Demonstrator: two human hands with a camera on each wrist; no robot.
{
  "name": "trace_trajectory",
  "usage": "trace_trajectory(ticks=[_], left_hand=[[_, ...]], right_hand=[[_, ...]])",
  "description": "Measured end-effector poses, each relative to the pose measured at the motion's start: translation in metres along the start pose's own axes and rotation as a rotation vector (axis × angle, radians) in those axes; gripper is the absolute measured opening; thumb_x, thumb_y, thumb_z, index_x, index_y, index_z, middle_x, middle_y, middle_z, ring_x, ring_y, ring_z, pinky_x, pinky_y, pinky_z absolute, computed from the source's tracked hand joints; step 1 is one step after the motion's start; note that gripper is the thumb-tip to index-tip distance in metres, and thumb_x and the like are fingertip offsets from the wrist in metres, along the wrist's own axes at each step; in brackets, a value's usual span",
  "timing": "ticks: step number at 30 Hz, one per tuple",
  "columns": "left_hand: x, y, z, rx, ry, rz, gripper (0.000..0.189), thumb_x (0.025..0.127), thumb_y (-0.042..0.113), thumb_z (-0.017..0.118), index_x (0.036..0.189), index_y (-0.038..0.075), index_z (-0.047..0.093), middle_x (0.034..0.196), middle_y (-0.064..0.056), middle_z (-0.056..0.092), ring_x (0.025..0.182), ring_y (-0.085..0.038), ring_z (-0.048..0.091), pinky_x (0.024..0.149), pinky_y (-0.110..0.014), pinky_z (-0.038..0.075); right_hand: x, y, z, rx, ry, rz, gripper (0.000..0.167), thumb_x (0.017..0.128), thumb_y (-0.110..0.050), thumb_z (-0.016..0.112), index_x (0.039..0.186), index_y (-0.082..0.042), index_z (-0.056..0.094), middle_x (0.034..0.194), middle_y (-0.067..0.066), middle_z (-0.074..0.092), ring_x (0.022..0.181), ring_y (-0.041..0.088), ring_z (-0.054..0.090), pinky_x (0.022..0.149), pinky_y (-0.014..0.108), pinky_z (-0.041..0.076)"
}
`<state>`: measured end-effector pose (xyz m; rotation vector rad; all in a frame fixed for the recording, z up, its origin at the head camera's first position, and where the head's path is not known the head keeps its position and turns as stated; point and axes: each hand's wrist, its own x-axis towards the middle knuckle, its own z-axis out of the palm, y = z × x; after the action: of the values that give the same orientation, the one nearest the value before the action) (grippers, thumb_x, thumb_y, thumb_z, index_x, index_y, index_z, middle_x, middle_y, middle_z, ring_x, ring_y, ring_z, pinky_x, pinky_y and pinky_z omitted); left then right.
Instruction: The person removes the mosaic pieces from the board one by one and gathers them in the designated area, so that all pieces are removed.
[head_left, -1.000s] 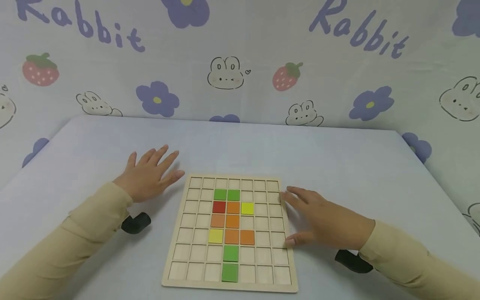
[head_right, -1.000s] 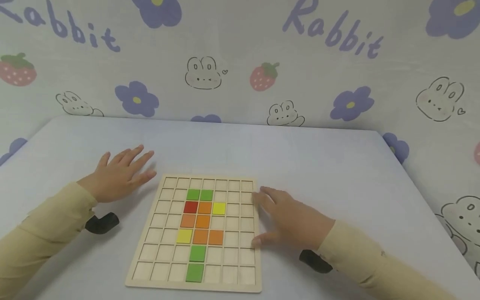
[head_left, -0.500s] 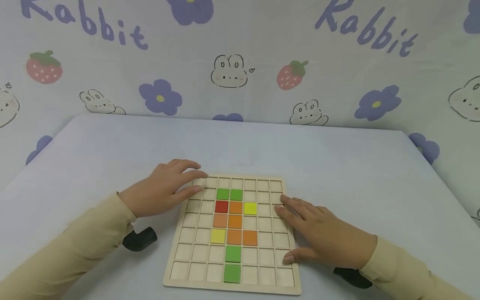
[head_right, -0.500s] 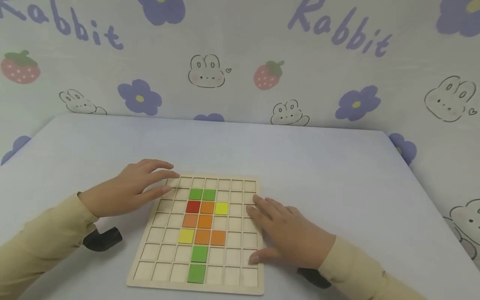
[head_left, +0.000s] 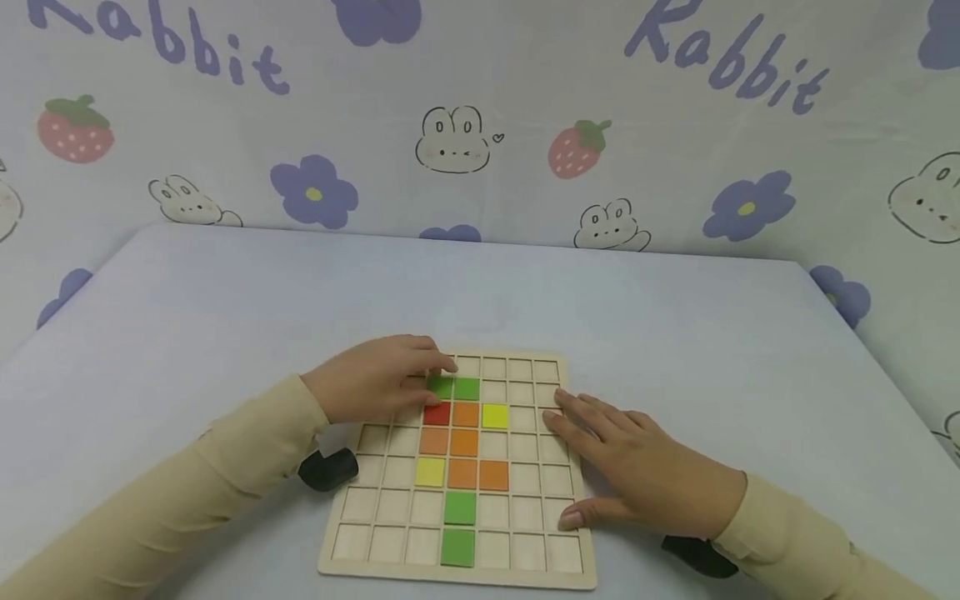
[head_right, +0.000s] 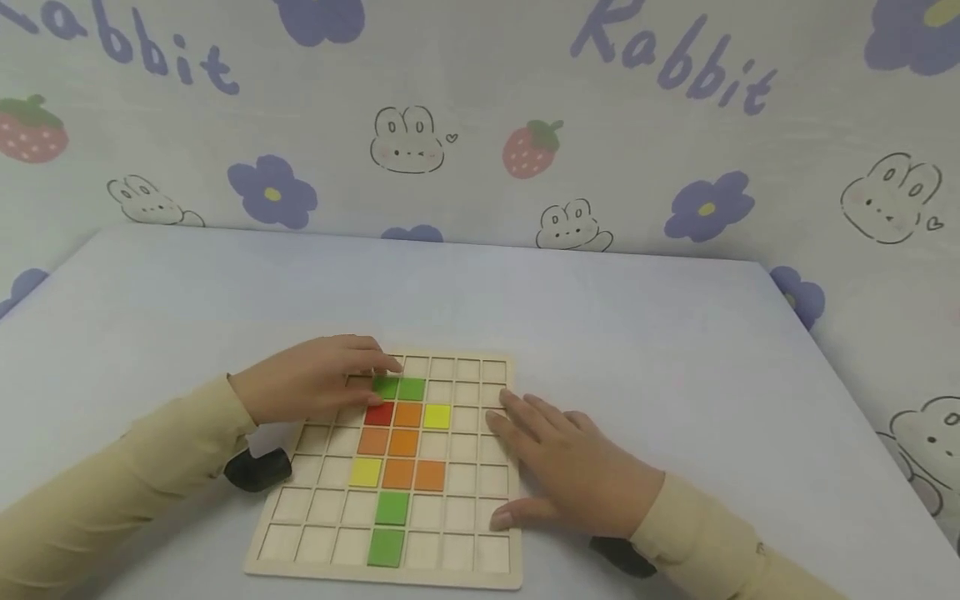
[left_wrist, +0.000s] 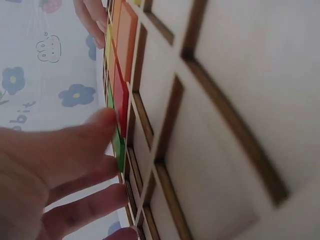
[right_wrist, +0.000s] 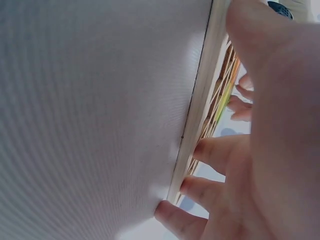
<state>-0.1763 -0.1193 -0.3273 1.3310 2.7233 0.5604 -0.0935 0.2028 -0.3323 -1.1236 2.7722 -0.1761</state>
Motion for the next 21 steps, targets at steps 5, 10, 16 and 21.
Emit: trace_trajectory(ticks=[5, 10, 16, 21], left_hand=[[0.0015, -0.0018, -0.0002, 0.001, -0.003, 0.036, 0.028, 0.089, 0.014, 0.068, 0.117, 0.011, 0.064, 0.106, 0.0, 0.063, 0.09, -0.013, 0.057, 0.084, -0.03, 0.049], [0.002, -0.0001, -0.0016, 0.012, -0.032, 0.037, 0.025, 0.09, 0.013, 0.066, 0.115, 0.011, 0.065, 0.106, -0.002, 0.062, 0.091, -0.015, 0.057, 0.083, -0.031, 0.05], [0.0037, 0.0049, -0.0025, 0.098, -0.016, 0.121, 0.022, 0.088, 0.01, 0.067, 0.111, 0.012, 0.066, 0.098, -0.002, 0.064, 0.087, -0.015, 0.058, 0.08, -0.029, 0.051], [0.0032, 0.0065, -0.0054, 0.131, -0.036, 0.151, 0.02, 0.09, 0.01, 0.065, 0.108, 0.016, 0.069, 0.097, 0.0, 0.063, 0.084, -0.014, 0.056, 0.078, -0.028, 0.05]], right_hand=[[-0.0007, -0.0001, 0.001, -0.005, 0.017, -0.011, 0.094, 0.083, -0.074, 0.04, 0.151, -0.011, 0.026, 0.156, 0.015, 0.024, 0.14, 0.036, 0.029, 0.098, 0.06, 0.036], [-0.0006, 0.0002, 0.0021, 0.0, 0.022, -0.008, 0.093, 0.083, -0.074, 0.04, 0.152, -0.013, 0.024, 0.157, 0.014, 0.023, 0.141, 0.036, 0.028, 0.098, 0.059, 0.035], [-0.0016, 0.0004, 0.0025, -0.003, 0.024, -0.002, 0.093, 0.083, -0.074, 0.04, 0.152, -0.013, 0.025, 0.156, 0.015, 0.024, 0.14, 0.036, 0.029, 0.098, 0.059, 0.036], [-0.0016, 0.0, 0.0024, 0.003, 0.022, -0.004, 0.093, 0.083, -0.074, 0.04, 0.152, -0.013, 0.025, 0.156, 0.014, 0.023, 0.14, 0.036, 0.029, 0.098, 0.059, 0.035]])
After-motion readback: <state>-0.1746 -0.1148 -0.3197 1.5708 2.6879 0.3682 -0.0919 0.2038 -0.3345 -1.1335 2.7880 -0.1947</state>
